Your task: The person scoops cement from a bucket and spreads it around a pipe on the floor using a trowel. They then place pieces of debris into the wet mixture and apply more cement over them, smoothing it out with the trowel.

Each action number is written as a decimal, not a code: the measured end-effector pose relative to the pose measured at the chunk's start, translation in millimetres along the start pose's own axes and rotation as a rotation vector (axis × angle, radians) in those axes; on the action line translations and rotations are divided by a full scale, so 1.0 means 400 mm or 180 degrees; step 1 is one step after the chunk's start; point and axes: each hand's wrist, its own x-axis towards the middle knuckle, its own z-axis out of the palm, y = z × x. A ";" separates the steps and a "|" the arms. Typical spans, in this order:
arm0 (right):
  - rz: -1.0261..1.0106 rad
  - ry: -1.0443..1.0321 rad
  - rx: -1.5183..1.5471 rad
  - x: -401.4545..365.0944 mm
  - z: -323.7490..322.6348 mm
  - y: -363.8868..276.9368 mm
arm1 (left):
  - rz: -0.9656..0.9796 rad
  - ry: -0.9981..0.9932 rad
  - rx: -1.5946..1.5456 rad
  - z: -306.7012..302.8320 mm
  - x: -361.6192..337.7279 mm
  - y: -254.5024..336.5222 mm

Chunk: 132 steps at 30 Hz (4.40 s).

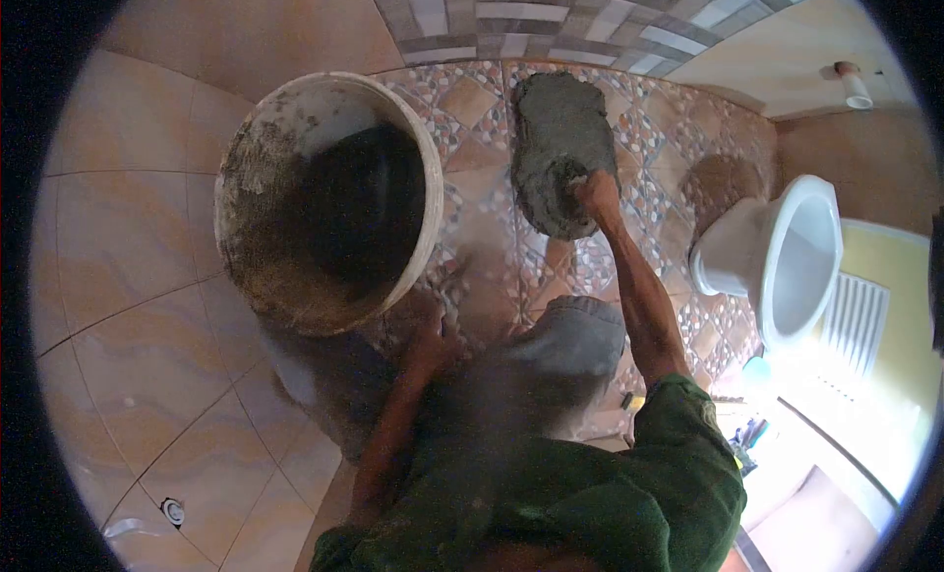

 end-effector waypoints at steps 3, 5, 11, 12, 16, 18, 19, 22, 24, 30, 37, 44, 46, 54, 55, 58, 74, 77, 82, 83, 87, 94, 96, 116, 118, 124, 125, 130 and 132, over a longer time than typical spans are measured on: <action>-0.0030 0.0020 -0.0062 -0.017 -0.021 -0.010 | 0.0009 0.0025 -0.0013 -0.006 -0.028 0.027; -0.0110 -0.0043 -0.0087 -0.024 -0.053 -0.029 | 0.0124 0.0130 0.0004 0.008 -0.031 0.018; -0.0139 -0.0002 -0.0006 -0.046 -0.111 -0.079 | 0.0245 0.0007 0.0389 -0.002 -0.012 0.001; -0.0131 0.0045 -0.0045 -0.044 -0.110 -0.068 | 0.0277 0.0090 0.0290 0.024 0.000 -0.035; 0.0045 -0.0042 -0.0239 -0.006 -0.112 -0.030 | 0.0363 0.0068 0.0304 -0.024 -0.020 0.045; -0.0012 -0.0079 -0.0115 -0.003 -0.115 -0.016 | 0.0698 0.0312 0.0272 -0.017 -0.022 0.036; -0.0158 -0.0011 0.0065 -0.004 -0.115 -0.005 | 0.0868 0.0426 0.0257 -0.013 -0.024 0.032; -0.0371 0.0124 0.0263 0.012 -0.103 0.023 | 0.1008 0.0605 0.0277 -0.009 -0.018 0.042; -0.0712 0.0328 0.0307 0.018 -0.093 0.035 | 0.0937 0.0555 0.0400 -0.012 -0.017 0.042; -0.0872 0.0672 0.0704 -0.062 -0.157 0.001 | 0.0566 0.0177 0.0209 0.006 0.006 -0.017; -0.0111 0.0297 0.0585 -0.110 -0.209 0.042 | 0.0398 -0.0082 -0.0542 0.014 0.015 0.001; -0.0029 0.0193 0.0357 -0.100 -0.311 0.055 | 0.0964 0.0532 -0.0065 0.062 0.070 -0.090; 0.0089 0.0231 0.0077 -0.110 -0.346 0.063 | 0.0945 0.0553 -0.0383 0.060 0.071 -0.074; 0.0447 0.0781 0.0636 -0.216 -0.466 0.100 | 0.1056 0.0009 -0.0485 -0.041 0.043 0.219; 0.0499 0.0799 0.0600 -0.234 -0.473 0.109 | 0.1067 -0.0029 -0.0420 -0.050 0.051 0.260; 0.0762 0.0657 0.0616 -0.299 -0.478 0.148 | 0.0976 -0.0156 0.1002 -0.125 0.028 0.458; 0.1368 0.0571 0.0996 -0.534 -0.453 0.325 | 0.2954 0.0076 0.4087 -0.077 0.337 0.824; 0.1498 0.0437 0.1020 -0.535 -0.456 0.324 | 0.3043 0.0134 0.4435 -0.057 0.387 0.792; 0.1477 0.0457 0.1060 -0.526 -0.439 0.338 | 0.2873 0.0486 0.4293 -0.066 0.376 0.725; 0.1426 0.0514 0.1018 -0.525 -0.439 0.335 | 0.2570 0.0394 0.4179 -0.070 0.359 0.709; 0.1365 0.0529 0.1157 -0.509 -0.449 0.318 | 0.1817 0.0415 0.3721 -0.066 0.329 0.619; 0.1154 0.0570 0.1090 -0.504 -0.450 0.329 | 0.1630 0.0455 0.2939 -0.102 0.251 0.593; 0.1208 0.0611 0.1066 -0.498 -0.456 0.322 | 0.2184 0.0609 0.2623 -0.118 0.247 0.595; 0.0973 0.0787 0.1114 -0.518 -0.463 0.330 | 0.1483 0.0531 0.1843 -0.103 0.219 0.527; 0.1009 0.0831 0.1086 -0.520 -0.477 0.309 | 0.1519 0.0575 0.1818 -0.093 0.261 0.565; 0.1023 0.0739 0.1112 -0.532 -0.489 0.323 | 0.1267 -0.0326 0.1590 -0.074 0.315 0.624; 0.1003 0.0774 0.1076 -0.530 -0.484 0.325 | 0.1295 -0.0098 0.1640 -0.075 0.320 0.612; 0.1031 0.0761 0.1005 -0.532 -0.472 0.339 | 0.1546 0.0446 0.1407 -0.077 0.324 0.530; 0.1076 0.0698 0.1053 -0.522 -0.468 0.343 | 0.1776 0.0499 0.1694 -0.094 0.284 0.543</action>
